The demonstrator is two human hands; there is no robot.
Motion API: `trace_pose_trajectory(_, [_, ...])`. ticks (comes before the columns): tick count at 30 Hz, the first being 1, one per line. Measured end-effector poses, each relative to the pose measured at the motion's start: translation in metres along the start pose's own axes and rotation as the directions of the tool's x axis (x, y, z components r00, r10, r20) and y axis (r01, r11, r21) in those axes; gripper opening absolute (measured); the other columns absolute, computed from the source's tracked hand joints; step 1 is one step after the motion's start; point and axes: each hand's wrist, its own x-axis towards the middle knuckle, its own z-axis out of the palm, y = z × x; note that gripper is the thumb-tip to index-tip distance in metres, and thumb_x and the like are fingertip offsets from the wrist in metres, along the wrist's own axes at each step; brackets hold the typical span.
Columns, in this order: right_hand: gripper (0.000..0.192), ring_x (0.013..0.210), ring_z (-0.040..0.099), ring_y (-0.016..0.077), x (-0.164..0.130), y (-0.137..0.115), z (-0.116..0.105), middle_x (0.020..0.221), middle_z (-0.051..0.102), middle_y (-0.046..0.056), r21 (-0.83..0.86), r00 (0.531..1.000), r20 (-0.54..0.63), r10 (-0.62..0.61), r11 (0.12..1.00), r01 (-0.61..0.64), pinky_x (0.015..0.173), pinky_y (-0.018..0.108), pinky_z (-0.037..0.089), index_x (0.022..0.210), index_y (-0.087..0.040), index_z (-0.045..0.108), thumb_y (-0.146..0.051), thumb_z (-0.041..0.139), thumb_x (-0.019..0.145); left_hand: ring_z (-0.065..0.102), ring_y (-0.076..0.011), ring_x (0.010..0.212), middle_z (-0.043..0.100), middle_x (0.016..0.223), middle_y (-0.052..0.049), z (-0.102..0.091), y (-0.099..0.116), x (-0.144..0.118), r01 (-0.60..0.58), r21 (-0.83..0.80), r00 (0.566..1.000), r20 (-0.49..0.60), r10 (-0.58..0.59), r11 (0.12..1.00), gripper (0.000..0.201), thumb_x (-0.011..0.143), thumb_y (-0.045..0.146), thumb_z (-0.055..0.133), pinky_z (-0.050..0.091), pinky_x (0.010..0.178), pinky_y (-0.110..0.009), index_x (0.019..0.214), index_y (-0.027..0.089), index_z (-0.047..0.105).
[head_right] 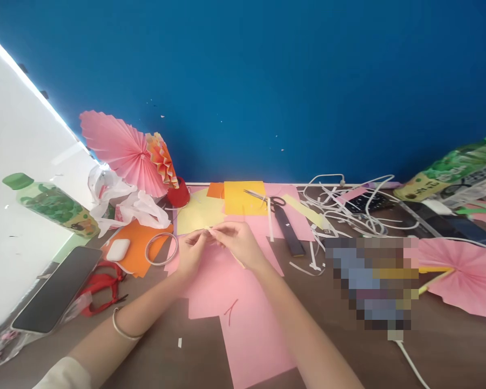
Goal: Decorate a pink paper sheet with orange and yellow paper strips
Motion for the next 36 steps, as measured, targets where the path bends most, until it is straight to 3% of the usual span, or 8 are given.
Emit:
trace_pose_trajectory(6, [0.033,0.066,0.058,0.0139,0.007,0.012,0.004,0.076,0.066,0.005,0.084,1.0,-0.012,0.006,0.996,-0.005,0.062,0.03,0.048,0.088,-0.016,0.064,-0.042,0.069,0.067,0.061,-0.0166,0.069,0.068,0.073,-0.004,0.001,0.008,-0.002,-0.034,0.091,0.996,0.081,0.026,0.995,0.032,0.083,0.039,0.05,0.049,0.07,-0.028,0.073,0.016,0.071])
trace_pose_trajectory(11, [0.03,0.068,0.06,0.0144,0.009,0.016,0.0,0.077,0.065,0.005,0.07,1.0,0.022,-0.004,0.998,0.003,0.063,0.029,0.049,0.083,-0.016,0.062,-0.042,0.069,0.068,0.061,-0.0168,0.068,0.068,0.074,-0.004,0.001,0.007,-0.003,-0.034,0.105,0.995,0.093,0.024,0.994,0.031,0.082,0.039,0.052,0.049,0.069,-0.028,0.075,0.016,0.071])
trace_pose_trajectory(36, [0.033,0.064,0.055,0.0135,0.006,0.015,0.002,0.071,0.061,0.003,0.068,1.0,0.012,0.028,0.997,-0.029,0.062,0.029,0.045,0.076,-0.016,0.061,-0.047,0.067,0.067,0.06,-0.0172,0.066,0.066,0.068,-0.005,-0.001,0.003,-0.003,-0.006,0.16,0.997,0.071,-0.005,0.987,0.038,0.082,0.043,0.05,0.049,0.066,-0.028,0.067,0.014,0.069])
